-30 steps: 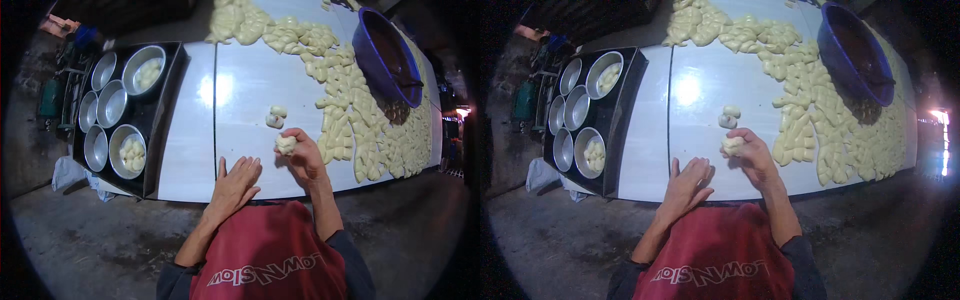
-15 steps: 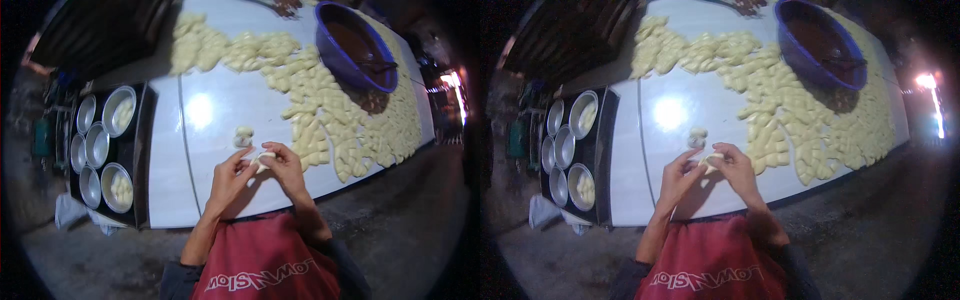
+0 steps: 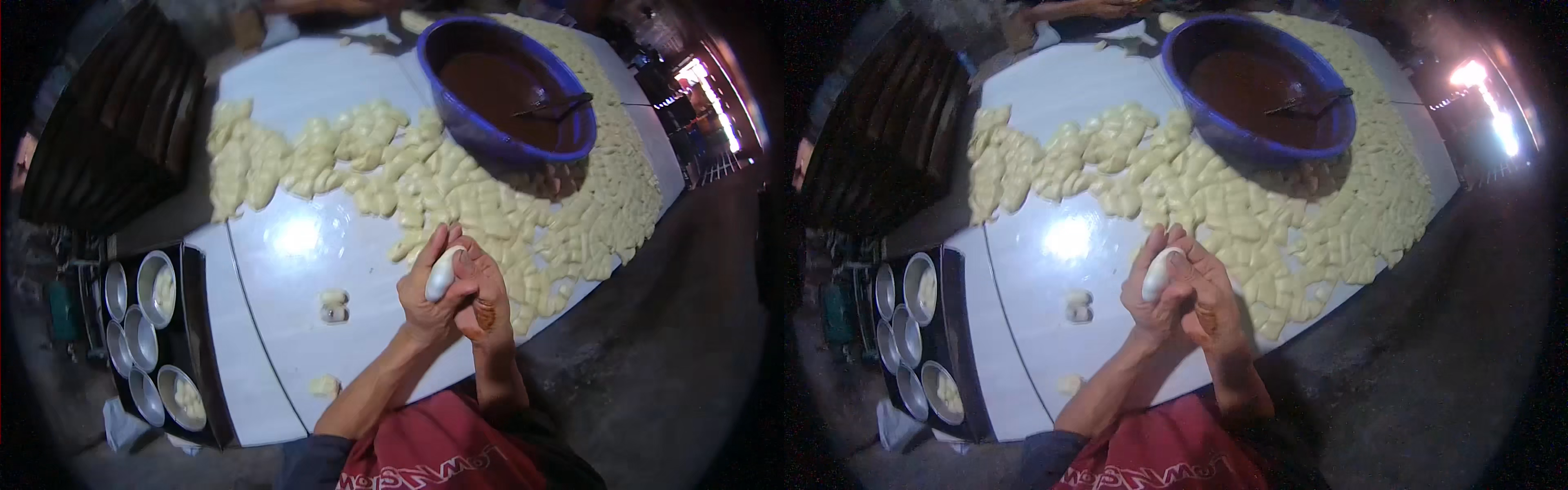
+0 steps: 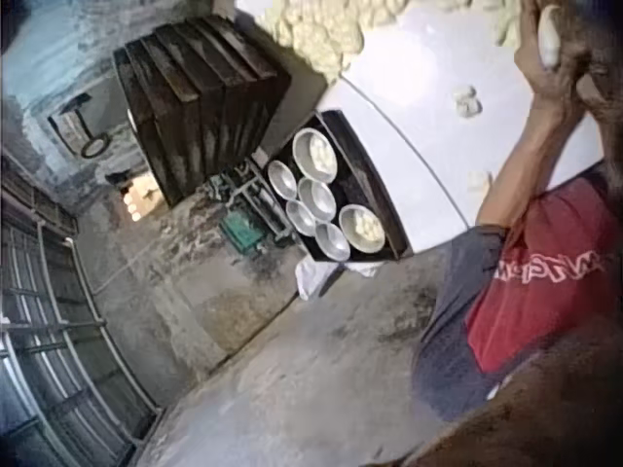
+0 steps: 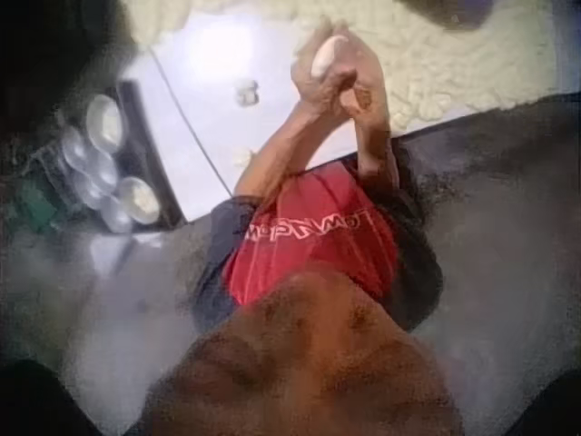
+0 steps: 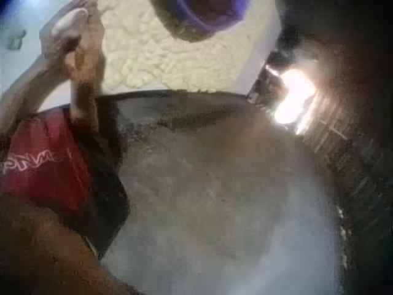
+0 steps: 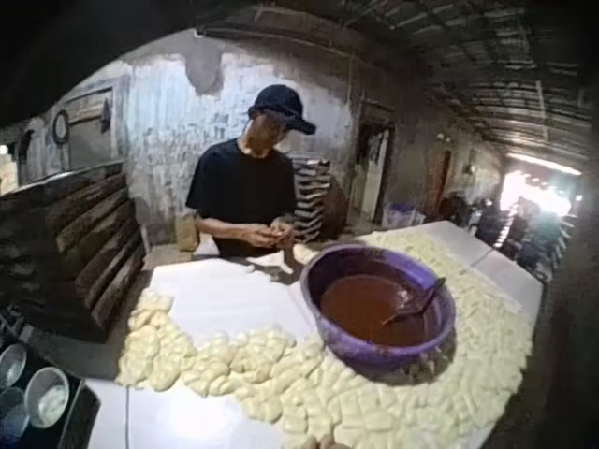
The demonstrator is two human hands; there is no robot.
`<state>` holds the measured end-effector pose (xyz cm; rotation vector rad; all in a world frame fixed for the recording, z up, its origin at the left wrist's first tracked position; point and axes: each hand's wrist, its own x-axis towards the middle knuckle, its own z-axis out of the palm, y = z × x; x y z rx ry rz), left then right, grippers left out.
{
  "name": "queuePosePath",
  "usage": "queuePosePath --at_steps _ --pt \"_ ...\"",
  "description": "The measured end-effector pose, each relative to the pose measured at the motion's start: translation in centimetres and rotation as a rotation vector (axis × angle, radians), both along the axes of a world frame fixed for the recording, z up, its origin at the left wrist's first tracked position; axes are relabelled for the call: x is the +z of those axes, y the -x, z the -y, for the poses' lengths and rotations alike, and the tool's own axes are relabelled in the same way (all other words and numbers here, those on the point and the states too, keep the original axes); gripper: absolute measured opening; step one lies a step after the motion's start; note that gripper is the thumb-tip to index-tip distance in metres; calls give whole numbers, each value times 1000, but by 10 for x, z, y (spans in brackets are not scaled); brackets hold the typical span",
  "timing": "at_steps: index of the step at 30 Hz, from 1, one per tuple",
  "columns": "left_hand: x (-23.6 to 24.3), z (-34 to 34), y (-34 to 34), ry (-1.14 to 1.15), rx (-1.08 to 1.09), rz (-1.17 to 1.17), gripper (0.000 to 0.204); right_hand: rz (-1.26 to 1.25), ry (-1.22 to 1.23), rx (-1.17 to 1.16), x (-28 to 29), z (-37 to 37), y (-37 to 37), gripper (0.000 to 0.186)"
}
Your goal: The person takes small pieces of dough from a table, fills them with a chocolate-colored paste from a bowl, and shapes them into rounded buns before placing them into circular baking molds on a tray.
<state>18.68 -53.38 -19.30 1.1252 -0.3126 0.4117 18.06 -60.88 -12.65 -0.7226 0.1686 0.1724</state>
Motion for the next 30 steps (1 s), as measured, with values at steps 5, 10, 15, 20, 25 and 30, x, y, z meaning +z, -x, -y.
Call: queuePosePath --at_steps 5,10,15,20,25,30 --pt "6 25 -13 278 -446 -512 91 87 138 106 6 51 -58 18" --pt "2 -5 -24 133 -508 -743 80 260 882 -147 39 131 -179 20" --pt "6 -29 -34 -98 -388 -698 56 270 1721 432 -12 186 -260 23" --pt "16 -44 -27 -329 -500 -708 50 182 1441 473 0 180 -259 22" --pt "21 -35 -32 -281 -530 -754 44 162 826 176 20 145 -226 15" --pt "28 -14 -51 104 -477 -721 48 121 430 59 9 76 -158 10"
